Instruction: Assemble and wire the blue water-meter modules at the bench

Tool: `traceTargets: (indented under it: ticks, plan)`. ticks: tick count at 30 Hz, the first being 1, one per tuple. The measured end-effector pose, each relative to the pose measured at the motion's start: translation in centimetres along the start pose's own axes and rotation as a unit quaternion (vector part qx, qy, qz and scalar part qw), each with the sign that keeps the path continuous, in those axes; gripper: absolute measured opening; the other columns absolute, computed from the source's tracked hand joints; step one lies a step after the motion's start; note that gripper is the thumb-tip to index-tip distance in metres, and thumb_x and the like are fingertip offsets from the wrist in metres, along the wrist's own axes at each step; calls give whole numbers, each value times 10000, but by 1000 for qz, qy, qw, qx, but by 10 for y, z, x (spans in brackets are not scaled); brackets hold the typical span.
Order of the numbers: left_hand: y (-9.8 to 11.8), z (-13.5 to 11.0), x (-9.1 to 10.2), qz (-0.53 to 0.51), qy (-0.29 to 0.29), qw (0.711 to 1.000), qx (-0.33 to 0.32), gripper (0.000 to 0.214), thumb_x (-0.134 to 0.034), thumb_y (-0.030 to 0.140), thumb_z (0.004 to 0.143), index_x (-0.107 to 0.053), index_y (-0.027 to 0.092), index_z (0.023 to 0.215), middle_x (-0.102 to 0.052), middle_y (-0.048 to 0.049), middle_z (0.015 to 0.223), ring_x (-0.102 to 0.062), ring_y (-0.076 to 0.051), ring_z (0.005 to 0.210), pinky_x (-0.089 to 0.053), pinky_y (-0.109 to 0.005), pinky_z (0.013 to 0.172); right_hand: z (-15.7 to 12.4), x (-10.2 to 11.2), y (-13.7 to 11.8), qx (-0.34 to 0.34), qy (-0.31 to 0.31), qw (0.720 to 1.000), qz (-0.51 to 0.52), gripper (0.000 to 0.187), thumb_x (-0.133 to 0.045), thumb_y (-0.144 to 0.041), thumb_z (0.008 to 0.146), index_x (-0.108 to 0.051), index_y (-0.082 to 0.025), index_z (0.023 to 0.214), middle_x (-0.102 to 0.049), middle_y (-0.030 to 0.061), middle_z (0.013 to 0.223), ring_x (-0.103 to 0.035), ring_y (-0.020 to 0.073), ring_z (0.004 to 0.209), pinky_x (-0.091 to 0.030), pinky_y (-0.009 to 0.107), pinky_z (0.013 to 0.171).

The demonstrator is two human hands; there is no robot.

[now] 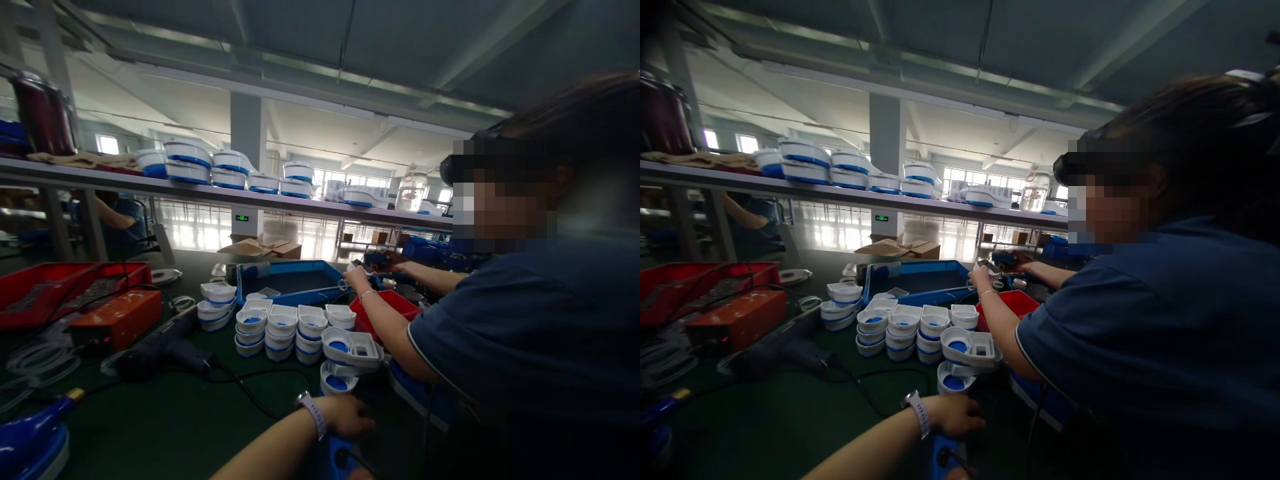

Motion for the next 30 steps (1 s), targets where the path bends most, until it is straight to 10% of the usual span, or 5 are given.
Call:
traceTargets:
  ticks: [5, 10, 18, 23, 30]
  plan:
    - [-31, -12, 1, 46, 76, 996, 11, 318, -550, 393, 835, -688, 192, 1041, -702, -118, 1014, -657, -331, 941, -520, -437, 790, 102, -1, 22, -15, 18, 999, 28, 149, -582, -350, 990, -642, -230, 1053, -634, 48, 1074, -636, 212, 927, -576, 321, 743]
    - [-58, -47, 1, 91, 164, 982, -5, 172, -572, 200, 768, -660, 218, 915, -693, -61, 955, -648, -272, 914, -489, -359, 810, 163, 39, 48, -44, -9, 997, 61, 545, -273, -298, 1033, -651, -206, 651, -657, -11, 681, -712, 170, 725, -582, 261, 634]
    - [-80, -62, -3, 122, 247, 959, 63, 307, -563, 436, 830, -607, 187, 1004, -668, -84, 1013, -639, -269, 912, -486, -349, 790, 103, 109, 64, -79, -115, 986, 86, 300, -502, -258, 879, -645, -258, 615, -694, -47, 675, -722, 191, 781, -594, 244, 587]
    - [-70, -39, -12, 175, 209, 959, 82, 299, -472, 251, 871, -608, 124, 1105, -694, -145, 1048, -648, -296, 990, -488, -391, 851, 73, 134, 69, -99, -157, 981, 60, 372, -444, -226, 906, -665, -247, 607, -709, -41, 736, -719, 175, 805, -541, 159, 479]
    - [-53, -51, -3, 167, 202, 963, 67, 333, -345, 187, 917, -603, 140, 1121, -705, -140, 1010, -670, -283, 943, -507, -407, 825, 25, 160, 62, 88, -73, 988, 103, 466, -227, -293, 1046, -682, -324, 1142, -688, -31, 1096, -673, 188, 982, -592, 163, 676]
Point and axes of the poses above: each hand's wrist, its own z-axis towards the middle knuckle, its own x-axis out of the back of the hand, y = z × x, the point moved 5 cm from there along z, towards the middle knuckle
